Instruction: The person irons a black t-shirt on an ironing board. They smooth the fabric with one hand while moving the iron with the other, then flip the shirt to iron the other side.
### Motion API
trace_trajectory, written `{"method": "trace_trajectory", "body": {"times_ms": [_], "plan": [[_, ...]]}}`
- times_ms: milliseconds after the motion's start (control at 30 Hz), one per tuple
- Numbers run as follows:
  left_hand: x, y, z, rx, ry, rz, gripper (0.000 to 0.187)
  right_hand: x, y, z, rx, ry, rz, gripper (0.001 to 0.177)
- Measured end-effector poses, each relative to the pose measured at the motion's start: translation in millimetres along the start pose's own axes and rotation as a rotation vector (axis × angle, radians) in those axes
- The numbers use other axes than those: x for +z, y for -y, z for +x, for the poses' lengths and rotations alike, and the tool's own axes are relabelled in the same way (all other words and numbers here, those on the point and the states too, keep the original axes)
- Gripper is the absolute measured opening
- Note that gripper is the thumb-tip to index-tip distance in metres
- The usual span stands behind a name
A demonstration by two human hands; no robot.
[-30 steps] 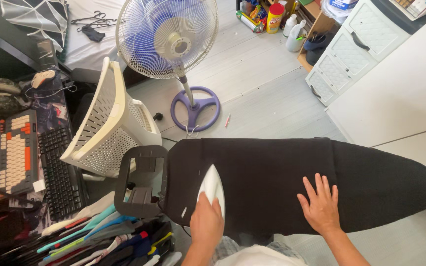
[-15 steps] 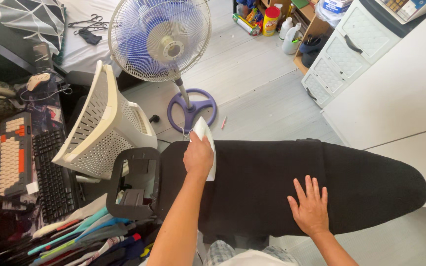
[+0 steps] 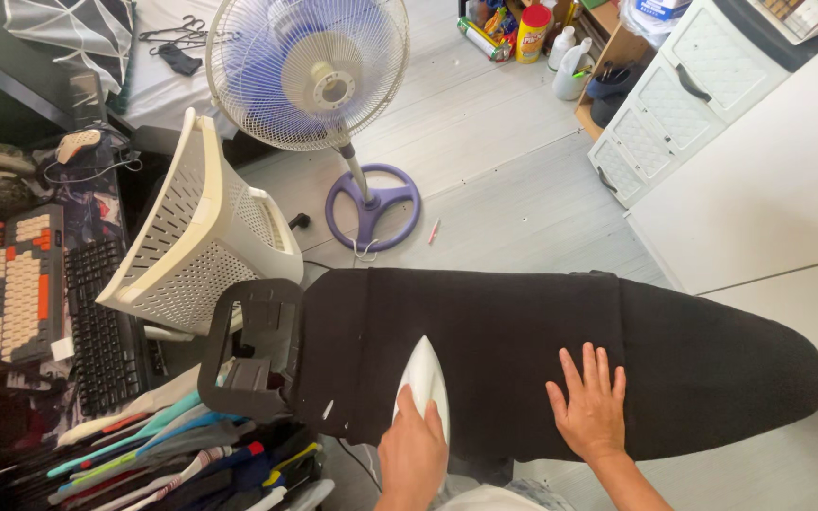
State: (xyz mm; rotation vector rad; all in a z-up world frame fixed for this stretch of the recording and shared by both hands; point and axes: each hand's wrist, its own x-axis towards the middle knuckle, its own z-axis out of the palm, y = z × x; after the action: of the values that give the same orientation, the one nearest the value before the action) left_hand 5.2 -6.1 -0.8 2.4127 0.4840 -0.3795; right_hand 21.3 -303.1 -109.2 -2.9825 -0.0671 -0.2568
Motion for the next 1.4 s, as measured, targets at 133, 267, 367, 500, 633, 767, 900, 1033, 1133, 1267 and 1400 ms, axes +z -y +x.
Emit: {"method": "trace_trajectory", "body": {"times_ms": [133,267,367,500,633,767,900,1033,1133,1267,1400], "plan": [[-8,-26,42,-0.014,-0.022,-0.014,0.054,0,1,1,-0.006,-0.016,0.018,0.066],[-17,-65,103,-0.010,-0.099,0.023,0.050,2,1,-1,-0.017,-0.068,0.036,0.067],[-21,-85,145,0.006,-0.144,0.009,0.046,16,-4,-3,-0.046,-0.120,0.060,0.071],[-21,-91,172,0.030,-0.180,-0.009,0.041,38,-28,-26,-0.309,-0.231,0.080,0.091],[-23,-88,164,0.031,-0.152,0.028,0.040,38,-54,-45,-0.414,-0.065,-0.007,0.065],[-19,-77,117,0.025,-0.072,0.041,0.041,8,-51,-38,-0.329,0.226,-0.110,0.089],[-13,-60,54,0.023,-0.008,0.050,0.046,-24,-38,-5,-0.340,0.175,-0.067,0.094],[-3,-53,16,-0.020,0.057,0.020,0.053,-32,-33,3,-0.363,0.168,-0.122,0.091],[2,-51,8,0.012,0.021,-0.010,0.056,-24,-35,-4,-0.358,0.159,-0.161,0.090],[3,-66,37,0.004,-0.013,-0.010,0.053,-14,-40,-21,-0.359,0.146,-0.124,0.088],[4,-93,90,0.047,-0.087,-0.043,0.049,-23,-34,-23,-0.311,0.272,-0.137,0.092]]}}
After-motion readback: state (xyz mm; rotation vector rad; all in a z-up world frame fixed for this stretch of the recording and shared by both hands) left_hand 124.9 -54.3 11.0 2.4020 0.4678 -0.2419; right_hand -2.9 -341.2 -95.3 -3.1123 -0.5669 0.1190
